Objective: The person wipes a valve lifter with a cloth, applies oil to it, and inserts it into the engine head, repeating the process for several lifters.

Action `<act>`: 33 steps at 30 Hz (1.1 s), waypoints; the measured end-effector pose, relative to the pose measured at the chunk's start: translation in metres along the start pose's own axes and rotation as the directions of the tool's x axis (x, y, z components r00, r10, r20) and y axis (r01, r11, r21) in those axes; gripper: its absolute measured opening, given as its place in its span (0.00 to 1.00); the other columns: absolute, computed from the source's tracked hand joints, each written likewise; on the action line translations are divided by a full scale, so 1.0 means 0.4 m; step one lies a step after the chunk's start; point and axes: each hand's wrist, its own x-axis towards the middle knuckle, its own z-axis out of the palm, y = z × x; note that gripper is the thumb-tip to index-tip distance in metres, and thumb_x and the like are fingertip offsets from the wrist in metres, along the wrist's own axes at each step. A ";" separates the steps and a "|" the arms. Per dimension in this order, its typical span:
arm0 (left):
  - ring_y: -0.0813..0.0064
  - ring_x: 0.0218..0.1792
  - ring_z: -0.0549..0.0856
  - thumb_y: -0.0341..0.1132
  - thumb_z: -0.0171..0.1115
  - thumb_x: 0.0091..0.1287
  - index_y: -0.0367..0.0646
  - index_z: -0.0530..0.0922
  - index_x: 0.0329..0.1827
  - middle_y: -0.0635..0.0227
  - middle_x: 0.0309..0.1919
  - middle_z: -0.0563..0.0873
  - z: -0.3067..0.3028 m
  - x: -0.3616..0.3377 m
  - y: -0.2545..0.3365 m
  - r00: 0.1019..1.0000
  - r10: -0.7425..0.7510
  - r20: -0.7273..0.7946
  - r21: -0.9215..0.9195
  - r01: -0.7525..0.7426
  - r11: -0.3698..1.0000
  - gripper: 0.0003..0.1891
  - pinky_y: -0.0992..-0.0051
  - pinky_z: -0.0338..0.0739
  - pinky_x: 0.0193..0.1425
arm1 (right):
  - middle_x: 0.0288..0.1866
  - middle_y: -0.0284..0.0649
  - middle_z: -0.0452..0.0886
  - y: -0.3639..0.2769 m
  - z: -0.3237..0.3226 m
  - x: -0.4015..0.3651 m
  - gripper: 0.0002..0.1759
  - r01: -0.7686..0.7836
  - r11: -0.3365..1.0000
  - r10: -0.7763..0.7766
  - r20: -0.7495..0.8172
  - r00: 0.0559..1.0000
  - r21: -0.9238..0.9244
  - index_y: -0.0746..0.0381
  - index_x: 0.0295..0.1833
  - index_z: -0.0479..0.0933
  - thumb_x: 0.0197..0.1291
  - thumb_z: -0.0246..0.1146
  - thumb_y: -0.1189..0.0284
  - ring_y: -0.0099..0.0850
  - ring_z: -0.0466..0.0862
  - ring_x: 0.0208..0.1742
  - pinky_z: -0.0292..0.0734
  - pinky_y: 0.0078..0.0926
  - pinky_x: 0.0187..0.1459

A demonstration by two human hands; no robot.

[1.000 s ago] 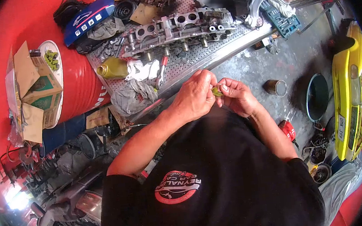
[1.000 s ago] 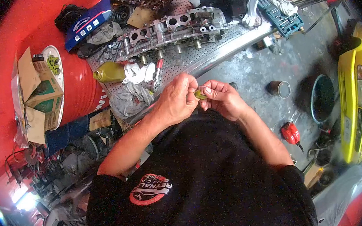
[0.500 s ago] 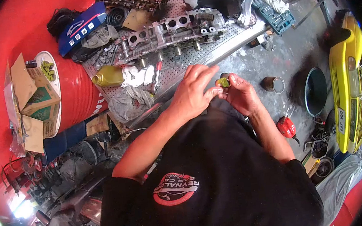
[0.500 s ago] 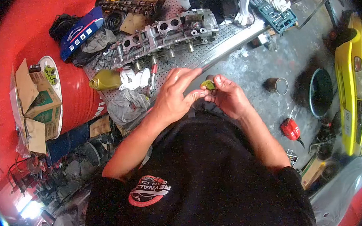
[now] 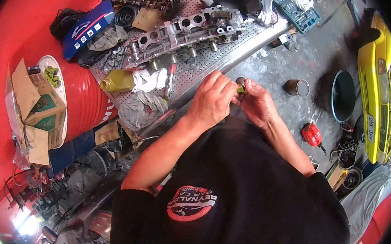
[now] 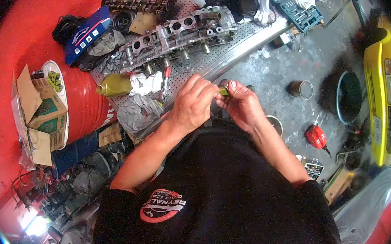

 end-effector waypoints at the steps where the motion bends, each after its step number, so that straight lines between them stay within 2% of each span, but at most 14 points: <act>1: 0.58 0.37 0.78 0.21 0.61 0.50 0.38 0.77 0.37 0.61 0.33 0.78 0.002 -0.005 0.004 1.000 0.005 -0.002 0.007 -0.005 1.000 0.10 0.63 0.76 0.40 | 0.47 0.40 0.83 0.007 0.014 0.001 0.15 0.008 0.999 -0.006 -0.053 0.999 0.032 0.62 0.48 0.77 0.73 0.56 0.60 0.30 0.82 0.44 0.77 0.32 0.51; 3: 0.59 0.37 0.78 0.22 0.60 0.51 0.38 0.77 0.37 0.61 0.33 0.78 0.013 -0.018 0.015 1.000 0.026 0.016 0.062 -0.027 0.998 0.10 0.63 0.76 0.40 | 0.47 0.39 0.83 0.005 0.042 0.008 0.15 0.030 0.996 -0.017 -0.157 0.987 0.082 0.61 0.48 0.77 0.73 0.55 0.60 0.30 0.82 0.44 0.77 0.34 0.52; 6: 0.61 0.37 0.78 0.24 0.60 0.54 0.37 0.77 0.37 0.62 0.34 0.77 0.018 -0.029 0.034 0.999 0.030 0.031 0.108 -0.033 0.994 0.08 0.64 0.76 0.41 | 0.47 0.38 0.83 0.012 0.028 0.024 0.16 0.041 0.997 -0.030 -0.169 0.985 0.064 0.60 0.46 0.77 0.73 0.55 0.57 0.30 0.82 0.45 0.76 0.36 0.52; 9: 0.61 0.38 0.79 0.24 0.61 0.54 0.36 0.77 0.37 0.61 0.36 0.78 0.022 -0.030 0.030 1.000 0.007 0.004 0.120 -0.007 0.993 0.08 0.65 0.77 0.42 | 0.45 0.36 0.83 0.003 0.055 0.013 0.14 -0.035 0.997 0.048 -0.173 0.984 0.073 0.59 0.43 0.77 0.70 0.59 0.58 0.29 0.81 0.45 0.74 0.33 0.52; 12: 0.61 0.39 0.79 0.26 0.62 0.54 0.36 0.77 0.37 0.61 0.37 0.78 -0.004 -0.021 0.026 1.000 -0.006 -0.006 0.105 0.007 0.994 0.08 0.64 0.76 0.44 | 0.40 0.34 0.82 0.006 0.030 0.006 0.10 -0.118 0.991 0.112 -0.099 0.989 -0.056 0.58 0.40 0.78 0.66 0.64 0.63 0.27 0.80 0.42 0.73 0.29 0.48; 14: 0.61 0.40 0.79 0.27 0.63 0.53 0.36 0.77 0.37 0.61 0.37 0.79 -0.019 -0.014 0.024 1.000 0.004 -0.020 0.094 -0.002 0.996 0.09 0.63 0.76 0.46 | 0.37 0.33 0.81 0.007 0.020 0.010 0.07 -0.130 0.988 0.117 -0.140 0.983 -0.086 0.58 0.39 0.78 0.62 0.65 0.67 0.26 0.79 0.40 0.72 0.27 0.47; 18: 0.62 0.38 0.78 0.26 0.62 0.53 0.36 0.77 0.35 0.62 0.35 0.78 -0.044 -0.018 0.024 0.992 0.040 0.117 0.168 -0.060 0.984 0.08 0.63 0.75 0.45 | 0.33 0.32 0.80 -0.004 0.041 0.028 0.04 -0.177 0.982 0.152 -0.278 0.949 -0.065 0.59 0.37 0.79 0.60 0.65 0.71 0.26 0.77 0.36 0.71 0.26 0.44; 20: 0.62 0.37 0.78 0.26 0.61 0.53 0.36 0.76 0.34 0.62 0.34 0.77 -0.049 -0.020 0.041 0.982 0.032 0.184 0.205 -0.070 0.976 0.07 0.64 0.74 0.44 | 0.33 0.33 0.80 0.005 0.018 0.050 0.04 -0.150 0.988 0.141 -0.231 0.963 -0.023 0.60 0.38 0.79 0.60 0.65 0.72 0.27 0.78 0.37 0.71 0.26 0.44; 21: 0.62 0.36 0.77 0.25 0.61 0.53 0.36 0.76 0.34 0.62 0.33 0.77 -0.043 -0.024 0.045 0.985 0.019 0.170 0.207 -0.055 0.977 0.07 0.64 0.74 0.43 | 0.33 0.33 0.80 0.007 0.020 0.056 0.04 -0.137 0.991 0.134 -0.207 0.969 0.000 0.61 0.38 0.79 0.61 0.65 0.72 0.27 0.78 0.37 0.72 0.26 0.45; 26: 0.61 0.35 0.77 0.24 0.60 0.52 0.36 0.75 0.33 0.61 0.33 0.77 -0.007 -0.039 0.058 0.999 -0.023 0.043 0.214 0.013 0.977 0.06 0.64 0.74 0.41 | 0.35 0.37 0.81 0.020 0.062 0.065 0.06 -0.040 0.998 0.050 -0.290 0.956 0.040 0.64 0.40 0.79 0.62 0.67 0.73 0.29 0.80 0.39 0.75 0.27 0.47; 27: 0.61 0.35 0.77 0.24 0.60 0.52 0.36 0.75 0.34 0.61 0.33 0.76 -0.004 -0.042 0.060 0.998 -0.025 0.054 0.191 0.014 0.981 0.07 0.64 0.74 0.41 | 0.35 0.37 0.81 0.020 0.062 0.063 0.07 -0.019 0.999 0.033 -0.319 0.947 0.046 0.65 0.40 0.79 0.62 0.67 0.73 0.29 0.80 0.40 0.75 0.26 0.46; 33: 0.58 0.36 0.78 0.23 0.61 0.54 0.35 0.75 0.36 0.59 0.35 0.77 -0.006 -0.068 0.098 0.995 -0.057 0.076 0.094 0.050 0.994 0.07 0.62 0.75 0.42 | 0.35 0.38 0.81 0.016 -0.006 0.105 0.08 -0.050 0.995 0.081 -0.404 0.911 0.087 0.65 0.41 0.78 0.63 0.67 0.71 0.30 0.81 0.35 0.80 0.23 0.35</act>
